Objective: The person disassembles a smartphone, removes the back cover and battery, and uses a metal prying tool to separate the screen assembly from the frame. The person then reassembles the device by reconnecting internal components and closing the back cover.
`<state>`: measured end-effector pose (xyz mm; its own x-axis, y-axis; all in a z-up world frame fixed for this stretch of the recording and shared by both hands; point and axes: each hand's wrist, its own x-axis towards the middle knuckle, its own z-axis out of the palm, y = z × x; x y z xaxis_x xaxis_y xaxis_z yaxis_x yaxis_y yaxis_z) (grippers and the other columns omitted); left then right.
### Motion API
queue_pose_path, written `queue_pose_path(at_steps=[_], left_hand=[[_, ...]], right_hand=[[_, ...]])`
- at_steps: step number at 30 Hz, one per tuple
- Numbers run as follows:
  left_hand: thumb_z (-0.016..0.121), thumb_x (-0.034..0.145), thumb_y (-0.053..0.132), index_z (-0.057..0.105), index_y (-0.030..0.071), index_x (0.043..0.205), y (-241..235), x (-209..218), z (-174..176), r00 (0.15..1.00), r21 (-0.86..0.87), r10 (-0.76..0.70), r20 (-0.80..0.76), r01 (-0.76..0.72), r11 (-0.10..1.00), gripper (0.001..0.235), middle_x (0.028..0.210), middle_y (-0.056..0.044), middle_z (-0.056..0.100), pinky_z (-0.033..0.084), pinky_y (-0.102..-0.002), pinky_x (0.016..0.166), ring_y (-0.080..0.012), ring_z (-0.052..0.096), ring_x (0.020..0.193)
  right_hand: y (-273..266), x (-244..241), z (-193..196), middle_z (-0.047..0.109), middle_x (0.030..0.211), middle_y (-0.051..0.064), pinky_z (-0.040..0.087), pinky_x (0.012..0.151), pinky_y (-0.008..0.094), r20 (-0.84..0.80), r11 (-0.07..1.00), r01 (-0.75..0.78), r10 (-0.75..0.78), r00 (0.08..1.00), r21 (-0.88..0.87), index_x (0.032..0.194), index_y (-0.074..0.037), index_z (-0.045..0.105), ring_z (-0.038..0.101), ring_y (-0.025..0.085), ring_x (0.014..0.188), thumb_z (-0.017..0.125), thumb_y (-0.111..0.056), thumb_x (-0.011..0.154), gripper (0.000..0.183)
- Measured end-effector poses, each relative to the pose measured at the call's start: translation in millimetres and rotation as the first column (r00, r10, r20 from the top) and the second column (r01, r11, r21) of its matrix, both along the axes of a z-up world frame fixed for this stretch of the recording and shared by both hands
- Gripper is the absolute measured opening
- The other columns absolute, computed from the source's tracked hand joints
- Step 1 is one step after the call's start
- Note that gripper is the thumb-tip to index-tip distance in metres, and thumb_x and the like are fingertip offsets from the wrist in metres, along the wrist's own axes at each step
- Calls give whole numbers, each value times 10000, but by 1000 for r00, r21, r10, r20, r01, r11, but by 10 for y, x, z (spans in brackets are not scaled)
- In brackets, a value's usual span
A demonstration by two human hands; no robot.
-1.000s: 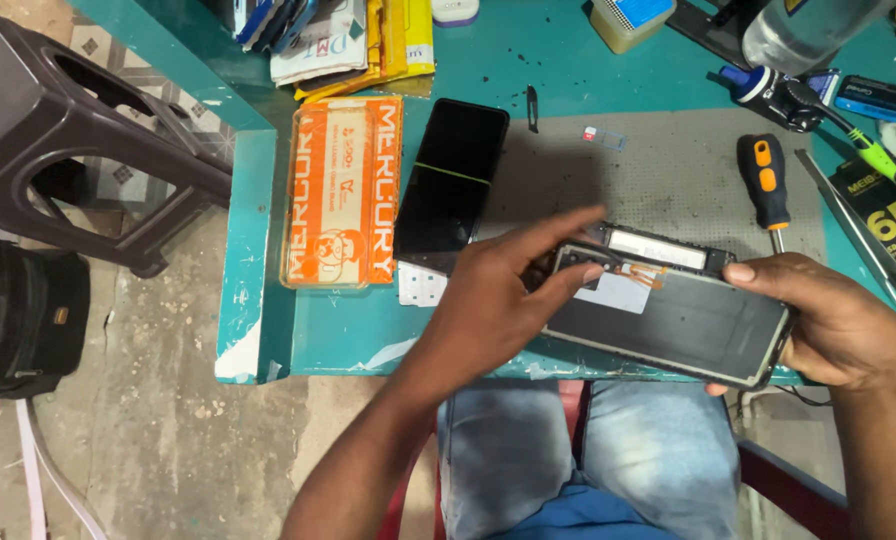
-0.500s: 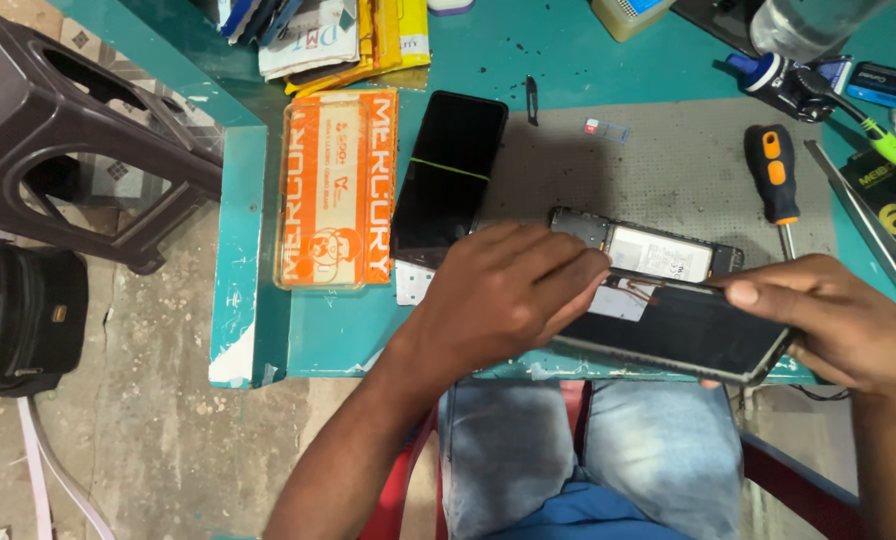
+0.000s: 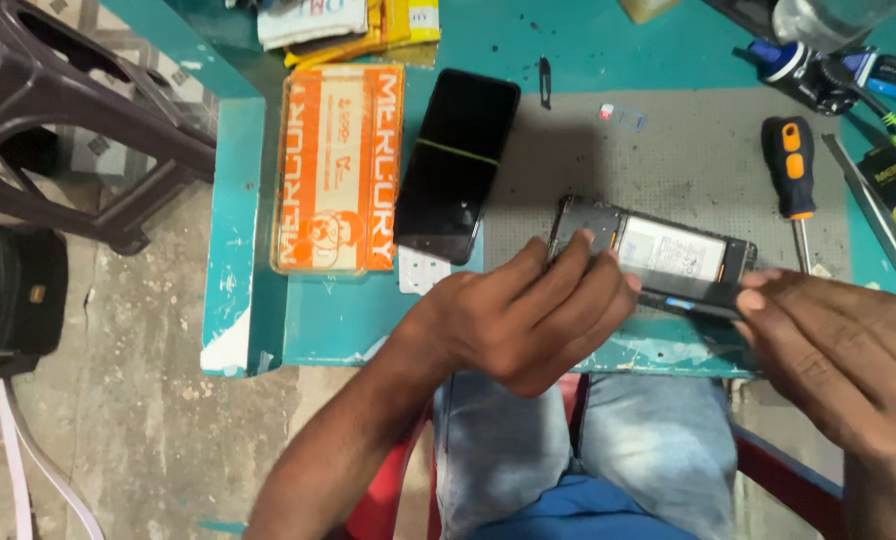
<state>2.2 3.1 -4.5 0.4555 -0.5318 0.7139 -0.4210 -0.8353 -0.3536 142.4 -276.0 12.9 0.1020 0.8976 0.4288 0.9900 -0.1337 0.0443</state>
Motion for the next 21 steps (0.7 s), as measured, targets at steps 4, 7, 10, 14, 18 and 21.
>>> queue_pose_path(at_steps=[4, 7, 10, 14, 18, 21], left_hand=[[654, 1041, 94, 719, -53, 1182, 56, 115, 12, 1000, 79, -5, 27, 3, 997, 214, 1121, -163, 695, 599, -388, 818, -308, 710, 1021], [672, 1061, 143, 726, -47, 1168, 105, 211, 3, 999, 123, 8, 43, -13, 992, 224, 1103, -161, 702, 592, -376, 808, -296, 710, 1007], [684, 1067, 152, 732, -42, 1172, 129, 255, -65, 1000, 101, 13, 27, -16, 995, 225, 1094, -154, 703, 586, -371, 814, -286, 706, 997], [697, 1064, 154, 739, -29, 1175, 148, 249, -140, 1000, 73, 14, 27, -16, 997, 217, 1095, -142, 704, 585, -377, 836, -276, 704, 994], [696, 1059, 156, 745, -19, 1193, 164, 228, -174, 1000, 42, 5, 6, -5, 999, 225, 1113, -140, 703, 575, -362, 847, -264, 703, 995], [664, 1048, 109, 732, -22, 1226, 171, 243, -189, 1000, 21, 16, -10, -15, 1000, 231, 1161, -135, 694, 553, -356, 841, -249, 694, 1007]], right_hand=[[103, 35, -2, 748, 938, 218, 615, 795, 402, 160, 990, -66, 46, 986, 122, 983, 91, 740, 738, 328, 869, 779, 126, 828, 164], [173, 82, -94, 732, 885, 181, 589, 723, 402, 227, 977, -95, 50, 973, 190, 965, 63, 746, 709, 306, 808, 793, 136, 834, 157], [189, 142, -218, 733, 855, 154, 550, 679, 408, 257, 962, -117, 51, 965, 248, 934, 44, 761, 696, 292, 778, 809, 109, 799, 157], [167, 33, -384, 745, 984, 96, 477, 871, 418, 148, 968, 57, -96, 984, 246, 899, -9, 726, 718, 277, 917, 812, 37, 864, 104], [203, -207, -486, 702, 1077, 97, 368, 1013, 510, 83, 957, 190, -212, 974, 219, 767, -102, 727, 681, 291, 1037, 849, -61, 827, 142], [323, -278, -550, 606, 1237, 64, 269, 1084, 511, 261, 934, 190, -273, 926, 302, 805, -192, 741, 486, 277, 1248, 891, -240, 844, 162]])
